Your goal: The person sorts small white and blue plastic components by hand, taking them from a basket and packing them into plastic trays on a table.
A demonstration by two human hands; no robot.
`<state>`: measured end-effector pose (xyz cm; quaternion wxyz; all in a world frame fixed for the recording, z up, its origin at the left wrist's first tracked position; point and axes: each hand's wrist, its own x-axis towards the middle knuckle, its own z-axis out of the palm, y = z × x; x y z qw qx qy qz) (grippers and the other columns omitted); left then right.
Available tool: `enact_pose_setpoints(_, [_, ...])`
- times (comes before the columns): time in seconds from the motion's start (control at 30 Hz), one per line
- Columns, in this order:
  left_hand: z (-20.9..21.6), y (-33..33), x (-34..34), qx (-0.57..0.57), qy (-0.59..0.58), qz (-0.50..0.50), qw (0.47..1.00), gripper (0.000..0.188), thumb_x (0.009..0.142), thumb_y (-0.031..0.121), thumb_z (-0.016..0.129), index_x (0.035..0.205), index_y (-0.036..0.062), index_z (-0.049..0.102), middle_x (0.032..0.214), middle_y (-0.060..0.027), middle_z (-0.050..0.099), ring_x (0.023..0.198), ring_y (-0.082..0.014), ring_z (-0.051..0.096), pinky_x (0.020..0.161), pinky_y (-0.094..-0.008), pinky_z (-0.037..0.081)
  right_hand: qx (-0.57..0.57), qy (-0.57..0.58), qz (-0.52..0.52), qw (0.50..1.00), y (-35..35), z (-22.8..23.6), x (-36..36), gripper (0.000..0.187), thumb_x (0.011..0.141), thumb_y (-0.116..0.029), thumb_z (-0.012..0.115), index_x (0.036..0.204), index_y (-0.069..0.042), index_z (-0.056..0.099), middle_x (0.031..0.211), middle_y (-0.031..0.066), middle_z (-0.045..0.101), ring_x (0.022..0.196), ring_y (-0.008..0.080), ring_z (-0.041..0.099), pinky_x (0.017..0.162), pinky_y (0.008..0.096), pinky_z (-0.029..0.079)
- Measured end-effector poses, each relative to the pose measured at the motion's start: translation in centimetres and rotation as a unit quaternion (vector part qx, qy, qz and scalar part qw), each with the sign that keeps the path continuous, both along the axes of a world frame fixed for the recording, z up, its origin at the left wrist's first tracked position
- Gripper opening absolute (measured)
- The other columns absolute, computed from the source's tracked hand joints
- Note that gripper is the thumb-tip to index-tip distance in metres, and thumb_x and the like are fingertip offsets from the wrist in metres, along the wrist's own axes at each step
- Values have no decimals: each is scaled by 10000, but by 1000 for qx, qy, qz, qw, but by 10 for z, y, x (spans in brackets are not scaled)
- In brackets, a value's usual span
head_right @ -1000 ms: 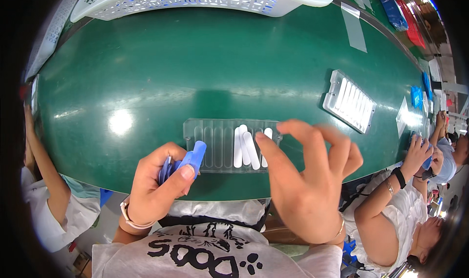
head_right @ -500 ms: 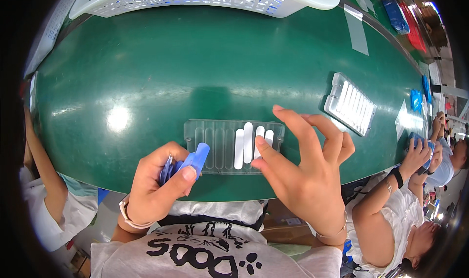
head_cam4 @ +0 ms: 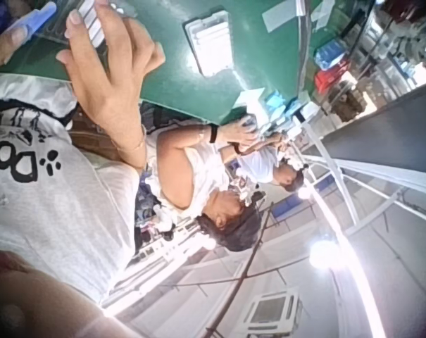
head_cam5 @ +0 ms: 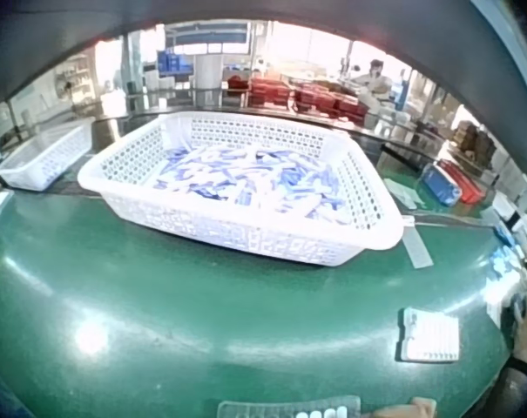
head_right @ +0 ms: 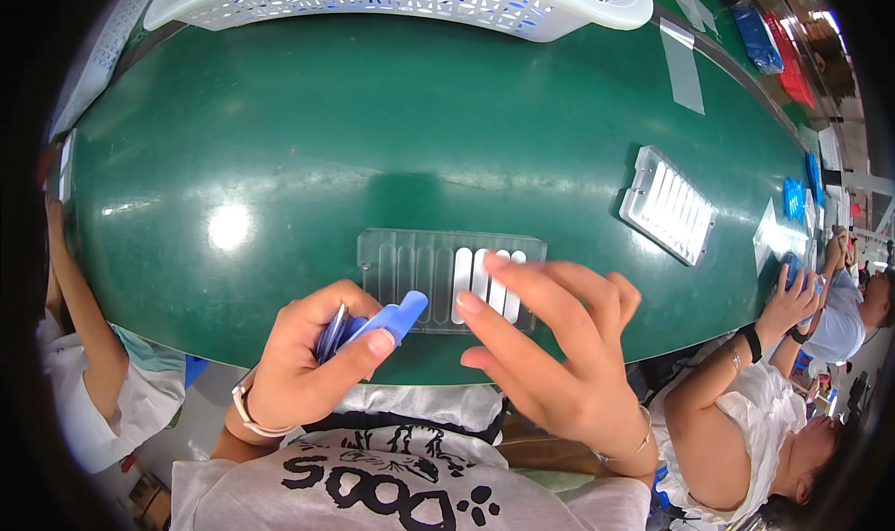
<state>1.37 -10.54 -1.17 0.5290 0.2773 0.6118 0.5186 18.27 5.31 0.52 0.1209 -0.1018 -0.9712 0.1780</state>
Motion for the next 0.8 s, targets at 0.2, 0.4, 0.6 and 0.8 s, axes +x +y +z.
enact_pose_setpoints(0.2, [-1,0,-1,16,-164,-77,983,132,902,136,613,884,10,579,644,32,514,546,-14,399,487,-198,305,-382,129,113,908,8,-10,-29,244,662,-53,804,873,-14,687,801,87,660,625,198,572,597,327,454])
enact_pose_setpoints(0.4, [-1,-6,-4,9,-222,-53,974,170,941,190,578,890,28,562,651,54,466,575,-21,361,497,-212,293,-368,129,62,919,7,-7,-46,233,687,-80,774,909,-54,706,943,72,634,769,198,582,632,281,436])
enact_pose_setpoints(0.6, [2,-14,-10,-8,-291,-35,956,142,942,155,543,953,13,547,670,6,493,543,-27,370,468,-203,266,-491,157,96,851,23,-14,-45,217,660,-71,793,850,-21,702,807,87,643,688,178,574,608,279,423])
enact_pose_setpoints(0.8, [4,-19,-7,-19,-270,13,963,164,962,167,496,999,12,536,669,-5,484,531,-32,344,469,-208,263,-294,-58,27,954,32,5,-53,149,699,-69,757,822,-23,687,765,68,625,683,197,556,582,294,416])
